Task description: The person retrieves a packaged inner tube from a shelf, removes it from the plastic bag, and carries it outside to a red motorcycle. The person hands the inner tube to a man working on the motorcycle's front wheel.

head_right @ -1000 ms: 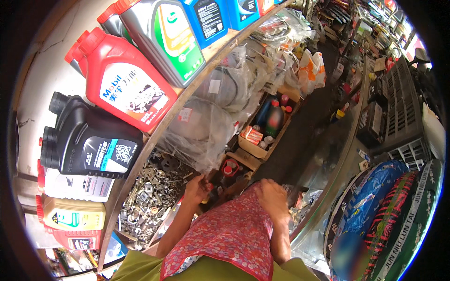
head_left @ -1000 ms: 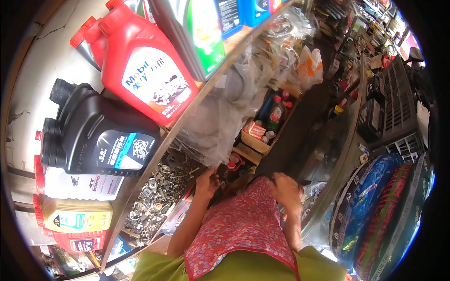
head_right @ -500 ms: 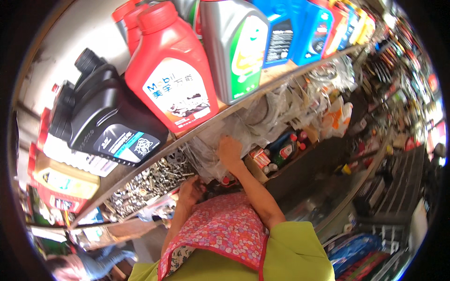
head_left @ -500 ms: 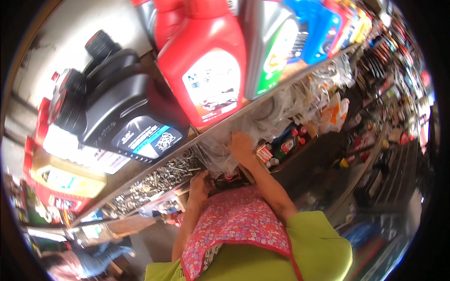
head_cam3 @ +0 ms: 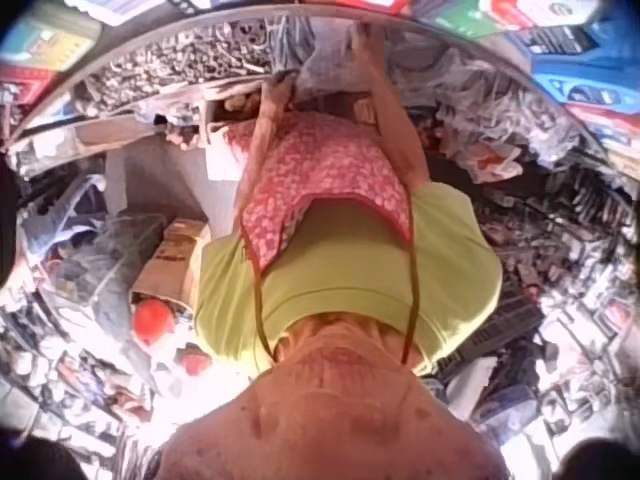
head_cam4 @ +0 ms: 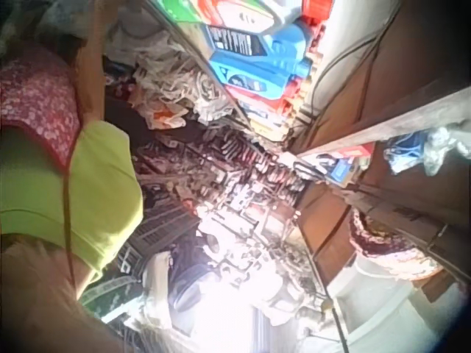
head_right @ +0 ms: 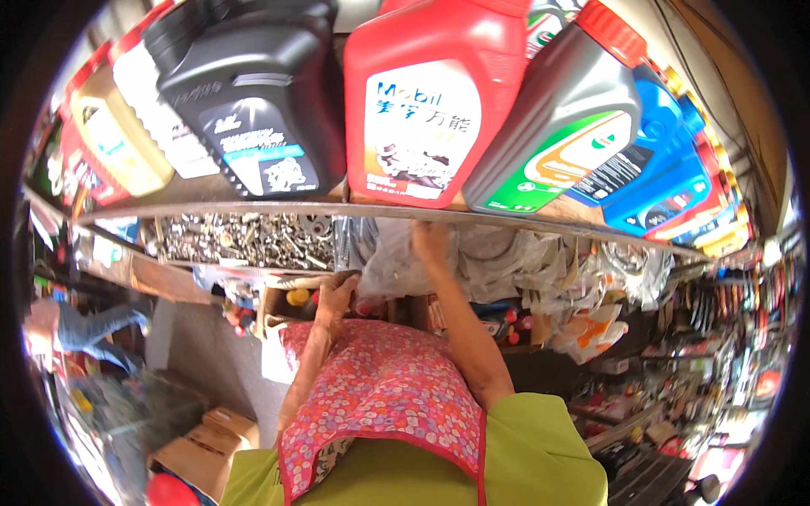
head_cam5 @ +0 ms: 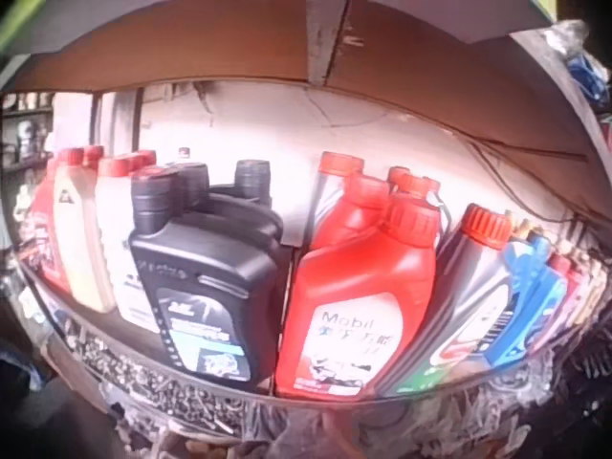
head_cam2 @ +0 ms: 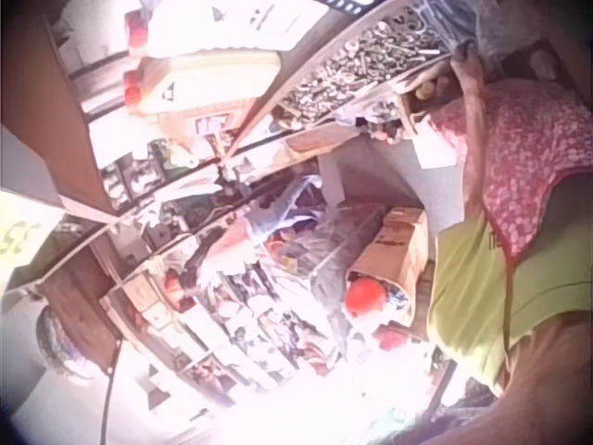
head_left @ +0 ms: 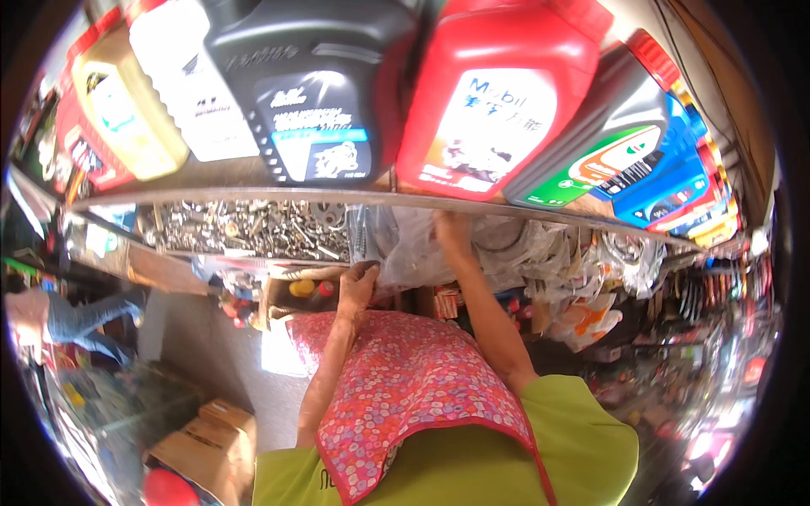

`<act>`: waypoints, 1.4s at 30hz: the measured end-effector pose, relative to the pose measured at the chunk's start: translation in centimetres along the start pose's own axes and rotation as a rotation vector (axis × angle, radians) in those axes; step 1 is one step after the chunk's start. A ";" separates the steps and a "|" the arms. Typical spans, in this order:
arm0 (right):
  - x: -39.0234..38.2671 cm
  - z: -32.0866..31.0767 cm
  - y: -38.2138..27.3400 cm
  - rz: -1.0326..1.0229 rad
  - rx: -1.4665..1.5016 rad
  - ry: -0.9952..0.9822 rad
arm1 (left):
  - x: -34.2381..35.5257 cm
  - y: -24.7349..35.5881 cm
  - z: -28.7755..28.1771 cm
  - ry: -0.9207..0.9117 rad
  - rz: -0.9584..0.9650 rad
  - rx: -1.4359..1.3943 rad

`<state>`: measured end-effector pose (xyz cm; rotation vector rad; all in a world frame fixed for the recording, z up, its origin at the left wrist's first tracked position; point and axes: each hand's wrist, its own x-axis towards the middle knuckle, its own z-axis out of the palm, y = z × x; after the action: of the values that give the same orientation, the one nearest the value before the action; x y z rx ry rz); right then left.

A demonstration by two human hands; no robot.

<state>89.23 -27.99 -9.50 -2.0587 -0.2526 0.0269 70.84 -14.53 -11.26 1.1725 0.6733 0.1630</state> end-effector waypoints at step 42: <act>-4.7 -8.0 -9.3 -0.466 -0.457 -0.093 | -2.2 5.0 12.0 -0.373 0.076 -0.614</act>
<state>84.07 -31.59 2.06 -2.3992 -0.8564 -0.2408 76.94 -23.03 -3.31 0.6093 0.2179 0.1916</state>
